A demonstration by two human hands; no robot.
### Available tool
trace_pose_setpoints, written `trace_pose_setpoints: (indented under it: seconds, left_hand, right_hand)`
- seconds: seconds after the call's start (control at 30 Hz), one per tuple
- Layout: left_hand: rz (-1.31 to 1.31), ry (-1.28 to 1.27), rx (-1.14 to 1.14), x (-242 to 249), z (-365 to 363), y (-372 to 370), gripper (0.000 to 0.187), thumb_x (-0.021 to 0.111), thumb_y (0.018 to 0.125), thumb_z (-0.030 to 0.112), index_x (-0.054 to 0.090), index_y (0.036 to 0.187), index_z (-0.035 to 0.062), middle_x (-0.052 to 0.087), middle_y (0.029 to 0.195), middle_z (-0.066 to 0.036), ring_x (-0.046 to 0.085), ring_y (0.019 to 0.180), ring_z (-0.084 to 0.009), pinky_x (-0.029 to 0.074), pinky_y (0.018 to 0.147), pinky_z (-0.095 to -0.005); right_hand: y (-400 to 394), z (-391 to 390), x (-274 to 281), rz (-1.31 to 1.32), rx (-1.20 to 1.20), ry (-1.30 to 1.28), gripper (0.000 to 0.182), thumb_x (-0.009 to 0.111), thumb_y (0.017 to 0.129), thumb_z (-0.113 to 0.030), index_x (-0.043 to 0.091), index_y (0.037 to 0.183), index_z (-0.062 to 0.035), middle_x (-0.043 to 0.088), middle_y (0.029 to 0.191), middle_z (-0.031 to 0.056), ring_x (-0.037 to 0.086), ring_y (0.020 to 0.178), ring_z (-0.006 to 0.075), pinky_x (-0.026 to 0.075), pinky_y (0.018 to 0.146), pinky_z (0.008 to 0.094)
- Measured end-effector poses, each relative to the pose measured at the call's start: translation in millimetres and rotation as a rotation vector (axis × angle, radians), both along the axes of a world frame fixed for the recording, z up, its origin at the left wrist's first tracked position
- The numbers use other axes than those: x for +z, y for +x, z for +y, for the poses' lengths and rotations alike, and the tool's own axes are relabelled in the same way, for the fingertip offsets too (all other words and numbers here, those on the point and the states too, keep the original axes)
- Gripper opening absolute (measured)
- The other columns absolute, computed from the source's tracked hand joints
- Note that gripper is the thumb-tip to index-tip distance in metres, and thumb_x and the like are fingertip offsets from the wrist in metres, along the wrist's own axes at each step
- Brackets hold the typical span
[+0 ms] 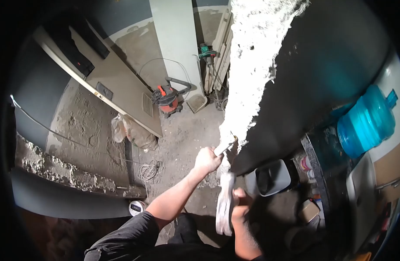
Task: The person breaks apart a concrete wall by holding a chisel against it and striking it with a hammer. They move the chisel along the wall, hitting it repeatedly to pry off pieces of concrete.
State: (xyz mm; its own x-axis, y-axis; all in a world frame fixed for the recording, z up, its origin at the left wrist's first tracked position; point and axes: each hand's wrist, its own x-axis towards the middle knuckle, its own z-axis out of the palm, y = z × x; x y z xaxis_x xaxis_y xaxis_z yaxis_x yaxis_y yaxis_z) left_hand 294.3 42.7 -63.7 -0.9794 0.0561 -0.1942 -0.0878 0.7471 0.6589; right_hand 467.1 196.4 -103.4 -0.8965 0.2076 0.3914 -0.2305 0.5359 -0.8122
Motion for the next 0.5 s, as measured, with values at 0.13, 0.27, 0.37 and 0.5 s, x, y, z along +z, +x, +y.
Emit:
trace_pose_setpoints:
  seconds: [0.13, 0.27, 0.37, 0.5]
  left_hand:
    - [-0.021, 0.321, -0.035, 2.4, -6.4, 24.5, 0.031, 0.063, 0.078, 0.028, 0.069, 0.095, 0.0033, 0.068, 0.087, -0.024, 0.066, 0.088, -0.0403, 0.053, 0.080, -0.0428]
    - [0.037, 0.388, 0.037, -38.7, -19.2, 44.9, 0.030, 0.066, 0.079, 0.029, 0.068, 0.090, 0.0018, 0.066, 0.077, -0.022, 0.068, 0.074, -0.0320, 0.053, 0.071, -0.0410]
    - [0.227, 0.548, 0.073, -53.1, -20.2, 38.4, 0.025, 0.065, 0.085, 0.026, 0.063, 0.078, 0.0019, 0.060, 0.061, -0.012, 0.057, 0.051, -0.0183, 0.047, 0.052, -0.0359]
    - [-0.399, 1.345, 0.045, -25.3, -22.1, 14.9, 0.030, 0.055, 0.097, 0.020, 0.039, 0.073, 0.0132, 0.033, 0.054, 0.006, 0.028, 0.041, -0.0065, 0.022, 0.037, -0.0272]
  right_hand:
    - [0.0, -2.2, -13.5, -0.023, 0.004, -0.227, 0.018, 0.060, 0.085, -0.015, 0.050, 0.074, -0.0036, 0.049, 0.059, 0.0130, 0.053, 0.051, 0.0308, 0.040, 0.048, 0.0369]
    - [21.4, 12.4, 14.8, 0.008, 0.054, 0.043, 0.024, 0.069, 0.084, -0.019, 0.055, 0.077, -0.0015, 0.052, 0.060, 0.0160, 0.054, 0.055, 0.0359, 0.043, 0.053, 0.0405]
    - [36.2, 15.7, 15.0, -0.327, -0.019, -0.053, 0.032, 0.069, 0.088, -0.022, 0.052, 0.073, 0.0011, 0.051, 0.059, 0.0069, 0.052, 0.054, 0.0170, 0.041, 0.051, 0.0340]
    - [47.2, 22.1, 0.0, -0.439, 0.068, -0.320, 0.035, 0.052, 0.100, -0.031, 0.051, 0.084, -0.0003, 0.049, 0.063, 0.0033, 0.047, 0.052, 0.0109, 0.039, 0.047, 0.0262]
